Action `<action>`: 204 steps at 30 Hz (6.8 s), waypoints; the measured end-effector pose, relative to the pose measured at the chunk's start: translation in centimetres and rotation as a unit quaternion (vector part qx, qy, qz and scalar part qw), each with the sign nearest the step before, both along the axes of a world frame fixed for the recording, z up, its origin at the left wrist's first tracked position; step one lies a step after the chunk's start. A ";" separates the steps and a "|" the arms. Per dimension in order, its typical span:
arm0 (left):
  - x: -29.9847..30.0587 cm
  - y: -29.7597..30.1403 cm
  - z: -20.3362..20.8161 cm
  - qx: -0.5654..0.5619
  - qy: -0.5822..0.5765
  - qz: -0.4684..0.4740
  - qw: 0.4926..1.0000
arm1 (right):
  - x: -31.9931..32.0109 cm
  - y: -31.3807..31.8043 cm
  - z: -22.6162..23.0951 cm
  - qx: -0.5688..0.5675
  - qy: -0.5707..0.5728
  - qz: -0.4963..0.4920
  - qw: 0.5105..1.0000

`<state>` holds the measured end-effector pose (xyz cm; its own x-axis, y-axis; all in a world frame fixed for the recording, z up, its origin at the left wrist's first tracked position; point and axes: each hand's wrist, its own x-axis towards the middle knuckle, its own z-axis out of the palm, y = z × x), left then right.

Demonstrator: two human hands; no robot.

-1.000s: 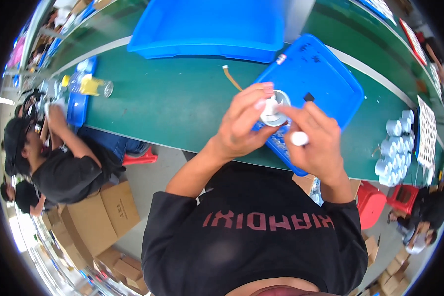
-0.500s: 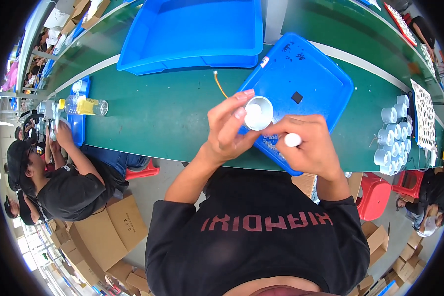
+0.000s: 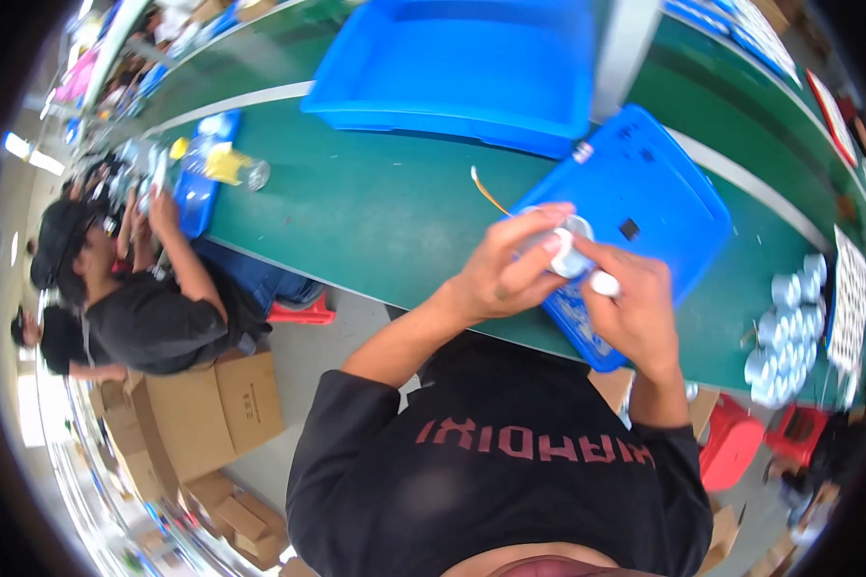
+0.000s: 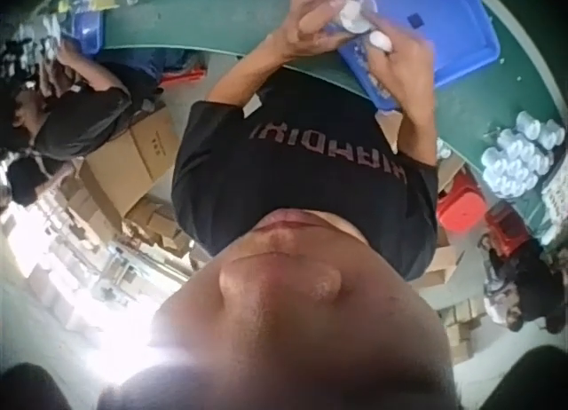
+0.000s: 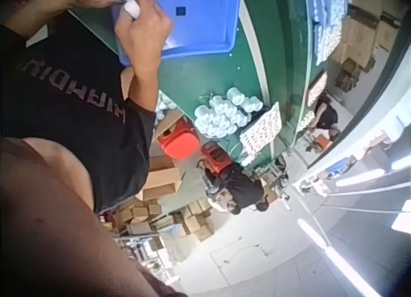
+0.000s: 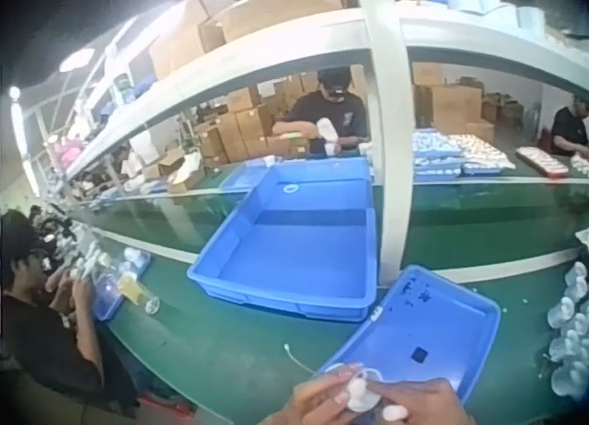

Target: The person assembles cooling fans into plastic housings, then applies sealant to the components using an applicator pen.

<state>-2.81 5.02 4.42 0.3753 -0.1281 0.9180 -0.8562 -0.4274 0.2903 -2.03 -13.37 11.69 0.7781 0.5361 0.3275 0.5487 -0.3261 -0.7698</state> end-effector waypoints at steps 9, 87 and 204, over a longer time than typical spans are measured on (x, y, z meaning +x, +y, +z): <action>0.2 -2.2 -0.2 0.050 0.025 -0.008 0.998 | 1.0 -5.8 -4.5 0.045 0.143 -0.029 0.988; -2.6 -1.6 -1.0 -0.376 0.383 -0.068 0.841 | 0.5 -1.1 -8.0 0.100 0.155 -0.015 0.983; 3.4 1.4 -4.0 -0.465 0.525 -0.366 0.612 | 5.6 -6.7 -8.5 -0.113 -0.121 -0.239 0.957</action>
